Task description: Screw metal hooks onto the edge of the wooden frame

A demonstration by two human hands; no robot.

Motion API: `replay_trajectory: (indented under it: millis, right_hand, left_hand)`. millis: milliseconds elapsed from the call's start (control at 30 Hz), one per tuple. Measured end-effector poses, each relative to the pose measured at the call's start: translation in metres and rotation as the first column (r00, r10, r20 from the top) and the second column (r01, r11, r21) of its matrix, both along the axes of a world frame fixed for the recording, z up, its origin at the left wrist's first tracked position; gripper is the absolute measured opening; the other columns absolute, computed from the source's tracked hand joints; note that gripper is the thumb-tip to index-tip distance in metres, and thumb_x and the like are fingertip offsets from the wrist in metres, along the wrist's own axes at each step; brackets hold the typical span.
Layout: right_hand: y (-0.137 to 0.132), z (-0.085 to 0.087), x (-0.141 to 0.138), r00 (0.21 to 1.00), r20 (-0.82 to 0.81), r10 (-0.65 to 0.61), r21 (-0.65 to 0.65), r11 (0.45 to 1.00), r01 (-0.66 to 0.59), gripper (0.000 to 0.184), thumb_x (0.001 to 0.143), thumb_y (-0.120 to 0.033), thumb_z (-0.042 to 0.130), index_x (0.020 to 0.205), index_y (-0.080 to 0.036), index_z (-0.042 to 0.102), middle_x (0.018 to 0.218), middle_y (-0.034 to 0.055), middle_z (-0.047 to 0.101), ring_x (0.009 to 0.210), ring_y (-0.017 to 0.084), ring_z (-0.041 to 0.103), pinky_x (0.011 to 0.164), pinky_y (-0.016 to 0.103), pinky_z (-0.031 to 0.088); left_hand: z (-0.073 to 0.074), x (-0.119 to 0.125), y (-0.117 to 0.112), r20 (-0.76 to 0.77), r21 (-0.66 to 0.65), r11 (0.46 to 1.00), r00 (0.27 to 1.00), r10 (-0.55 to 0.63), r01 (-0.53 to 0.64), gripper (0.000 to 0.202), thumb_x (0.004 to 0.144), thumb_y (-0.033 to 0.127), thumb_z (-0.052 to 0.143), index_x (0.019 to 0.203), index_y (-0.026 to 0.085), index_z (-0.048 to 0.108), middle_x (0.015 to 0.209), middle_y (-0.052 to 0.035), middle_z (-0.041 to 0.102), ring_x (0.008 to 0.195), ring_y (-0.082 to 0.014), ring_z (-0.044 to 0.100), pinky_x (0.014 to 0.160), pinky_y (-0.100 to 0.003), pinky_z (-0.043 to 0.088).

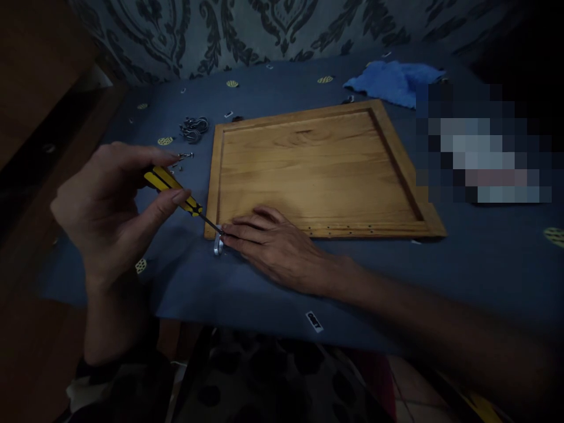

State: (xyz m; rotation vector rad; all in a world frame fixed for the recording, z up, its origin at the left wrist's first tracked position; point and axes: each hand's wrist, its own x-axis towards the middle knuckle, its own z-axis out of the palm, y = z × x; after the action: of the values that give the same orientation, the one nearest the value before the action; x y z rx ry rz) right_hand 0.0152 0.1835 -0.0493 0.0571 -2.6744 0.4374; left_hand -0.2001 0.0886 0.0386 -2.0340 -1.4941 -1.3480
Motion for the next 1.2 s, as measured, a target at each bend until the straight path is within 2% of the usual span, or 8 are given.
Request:
replay_trajectory:
  millis: [167, 333, 567, 733, 800, 1067, 1200]
  right_hand:
    - [0.0000, 0.0009, 0.0002, 1.000, 0.007, 0.003, 0.005, 1.000, -0.003, 0.034, 0.104, -0.018, 0.044, 0.135, -0.013, 0.057, 0.140, 0.0079, 0.062, 0.129, 0.024, 0.053, 0.108, 0.043, 0.035]
    - [0.0002, 0.0006, 0.0002, 1.000, 0.019, 0.003, 0.011, 1.000, -0.004, 0.035, 0.103, -0.017, 0.045, 0.136, -0.014, 0.056, 0.141, 0.0072, 0.061, 0.129, 0.023, 0.053, 0.108, 0.043, 0.034]
    - [0.0003, -0.0002, -0.0001, 1.000, 0.012, 0.004, 0.014, 1.000, -0.004, 0.035, 0.103, -0.018, 0.045, 0.136, -0.014, 0.056, 0.140, 0.0071, 0.062, 0.129, 0.023, 0.053, 0.108, 0.043, 0.035]
    - [0.0010, -0.0002, 0.0004, 1.000, 0.023, 0.008, 0.010, 1.000, -0.008, 0.036, 0.103, -0.019, 0.045, 0.137, -0.015, 0.055, 0.142, 0.0071, 0.060, 0.131, 0.024, 0.052, 0.110, 0.045, 0.035]
    - [0.0011, -0.0004, 0.0007, 1.000, 0.016, 0.006, 0.010, 1.000, -0.006, 0.036, 0.103, -0.019, 0.046, 0.137, -0.015, 0.055, 0.142, 0.0080, 0.061, 0.131, 0.024, 0.052, 0.110, 0.045, 0.035]
    - [0.0005, -0.0024, -0.0005, 1.000, 0.023, -0.008, 0.018, 1.000, 0.008, 0.035, 0.103, -0.019, 0.044, 0.136, -0.019, 0.057, 0.140, 0.0070, 0.062, 0.130, 0.023, 0.053, 0.109, 0.047, 0.036]
    - [0.0009, -0.0025, -0.0003, 1.000, 0.008, -0.001, 0.015, 1.000, 0.000, 0.035, 0.104, -0.019, 0.043, 0.135, -0.015, 0.057, 0.142, 0.0073, 0.061, 0.130, 0.024, 0.053, 0.109, 0.046, 0.036]
  left_hand:
    - [0.0017, 0.0024, -0.0023, 0.018, -0.053, 0.998, 1.000, 0.014, -0.013, 0.045, 0.076, 0.021, 0.081, 0.114, 0.042, 0.071, 0.096, 0.0011, 0.074, 0.081, -0.0256, 0.066, 0.067, -0.046, 0.054]
    - [0.0039, 0.0038, -0.0022, 0.011, -0.062, 0.998, 1.000, 0.002, -0.002, 0.043, 0.076, 0.023, 0.080, 0.113, 0.042, 0.072, 0.093, 0.0002, 0.075, 0.078, -0.0263, 0.065, 0.063, -0.046, 0.053]
    - [0.0046, 0.0069, -0.0059, 0.018, -0.103, 0.994, 0.999, 0.034, -0.032, 0.044, 0.079, 0.017, 0.076, 0.115, 0.042, 0.071, 0.093, -0.0005, 0.072, 0.078, -0.0245, 0.063, 0.064, -0.045, 0.052]
    - [0.0072, 0.0085, -0.0035, 0.010, -0.112, 0.991, 0.997, -0.071, 0.072, 0.046, 0.078, 0.015, 0.074, 0.117, 0.040, 0.070, 0.089, -0.0019, 0.071, 0.075, -0.0238, 0.062, 0.059, -0.043, 0.054]
    - [0.0075, 0.0082, -0.0026, -0.004, -0.128, 0.989, 0.997, -0.082, 0.081, 0.048, 0.079, 0.014, 0.073, 0.119, 0.041, 0.069, 0.090, -0.0017, 0.071, 0.076, -0.0234, 0.063, 0.060, -0.042, 0.055]
    - [0.0022, 0.0059, -0.0012, -0.072, -0.089, 0.995, 0.996, -0.051, 0.044, 0.043, 0.083, 0.020, 0.072, 0.122, 0.036, 0.068, 0.098, -0.0020, 0.074, 0.076, -0.0224, 0.065, 0.062, -0.041, 0.053]
    - [0.0016, 0.0067, -0.0016, -0.076, -0.099, 0.995, 0.996, -0.041, 0.033, 0.047, 0.082, 0.019, 0.075, 0.124, 0.038, 0.067, 0.099, 0.0001, 0.074, 0.076, -0.0214, 0.065, 0.063, -0.040, 0.053]
